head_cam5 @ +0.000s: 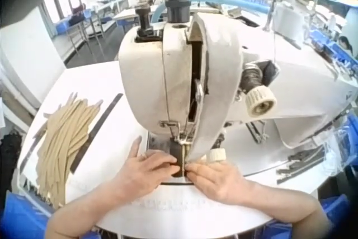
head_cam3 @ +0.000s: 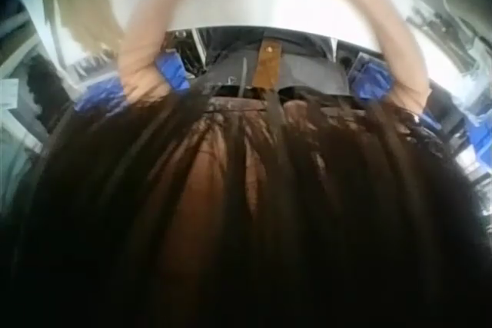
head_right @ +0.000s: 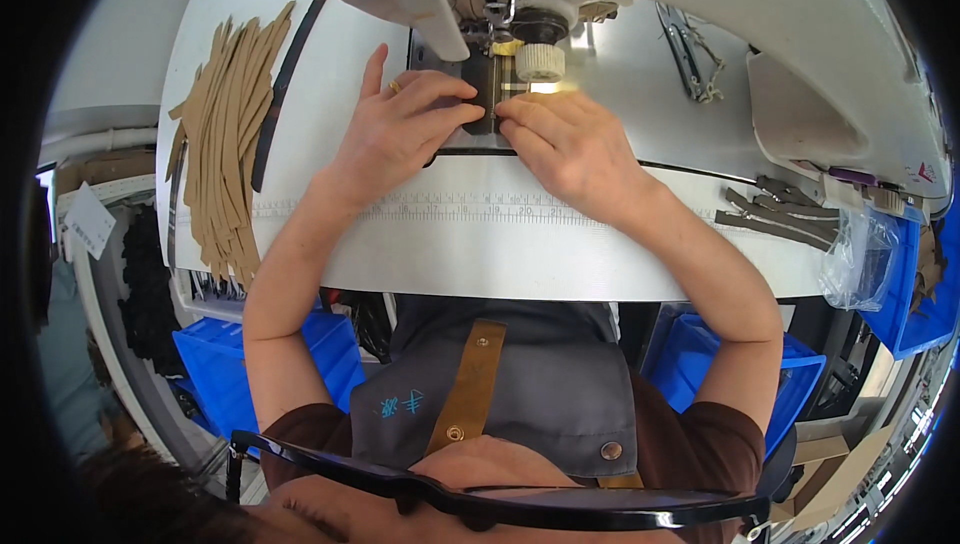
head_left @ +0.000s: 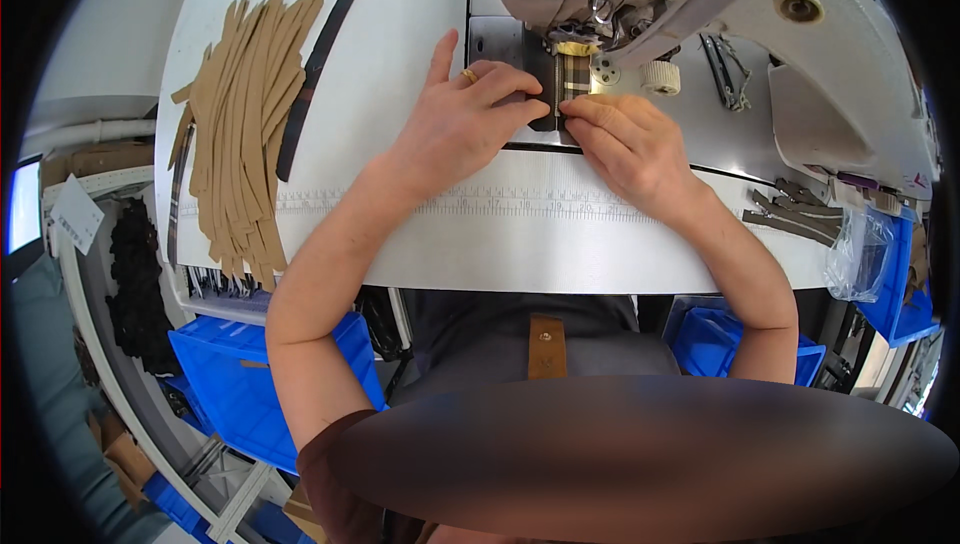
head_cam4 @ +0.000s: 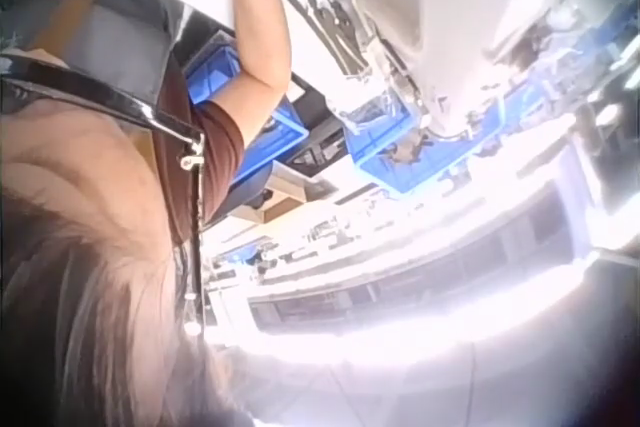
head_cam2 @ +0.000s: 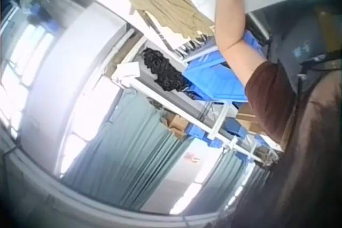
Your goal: Operating an industrial sewing machine to stitch leather and fabric straps, including attaching zippers.
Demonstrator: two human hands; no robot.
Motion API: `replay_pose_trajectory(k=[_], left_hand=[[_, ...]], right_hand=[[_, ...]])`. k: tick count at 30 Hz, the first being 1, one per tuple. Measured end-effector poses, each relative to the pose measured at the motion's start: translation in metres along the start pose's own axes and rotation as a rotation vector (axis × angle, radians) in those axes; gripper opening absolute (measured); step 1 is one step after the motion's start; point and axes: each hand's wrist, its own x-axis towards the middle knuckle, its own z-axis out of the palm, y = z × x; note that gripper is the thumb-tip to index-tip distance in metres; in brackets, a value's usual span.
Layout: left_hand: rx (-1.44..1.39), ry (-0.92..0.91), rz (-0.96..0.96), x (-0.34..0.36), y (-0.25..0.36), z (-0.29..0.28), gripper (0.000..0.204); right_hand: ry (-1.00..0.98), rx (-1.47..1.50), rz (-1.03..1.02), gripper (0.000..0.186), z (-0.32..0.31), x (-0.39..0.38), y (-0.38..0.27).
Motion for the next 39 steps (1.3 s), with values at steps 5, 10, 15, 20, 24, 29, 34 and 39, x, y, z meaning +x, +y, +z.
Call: replay_pose_trajectory(k=[5,10,15,20,24,29,34,39], left_hand=[[0.031,0.025,0.015,0.000,0.002,0.001,0.021],[0.071,-0.040,-0.017,-0.003,0.002,-0.006,0.024],[0.030,-0.089,-0.059,-0.001,0.001,-0.008,0.022],[0.012,-0.020,-0.053,0.003,0.000,-0.006,0.017],[0.025,0.003,-0.050,0.005,-0.003,-0.003,0.020],[0.188,0.024,0.011,0.005,-0.003,0.004,0.025],[0.105,0.083,-0.015,0.003,0.000,0.006,0.027],[0.140,0.055,-0.051,0.007,0.000,0.007,0.024]], right_hand=[[-0.038,0.020,0.037,0.028,-0.004,-0.002,-0.002],[-0.129,0.017,0.040,0.040,-0.009,-0.001,-0.004],[-0.097,0.028,0.022,0.038,-0.007,0.003,0.001],[-0.105,0.030,0.032,0.038,-0.006,0.002,0.005],[-0.122,0.003,0.067,0.040,-0.002,0.001,0.008],[-0.119,-0.009,0.127,0.040,0.003,0.001,0.010],[-0.106,-0.020,0.127,0.040,0.003,0.002,0.010],[-0.101,-0.108,0.171,0.041,0.006,0.004,0.011]])
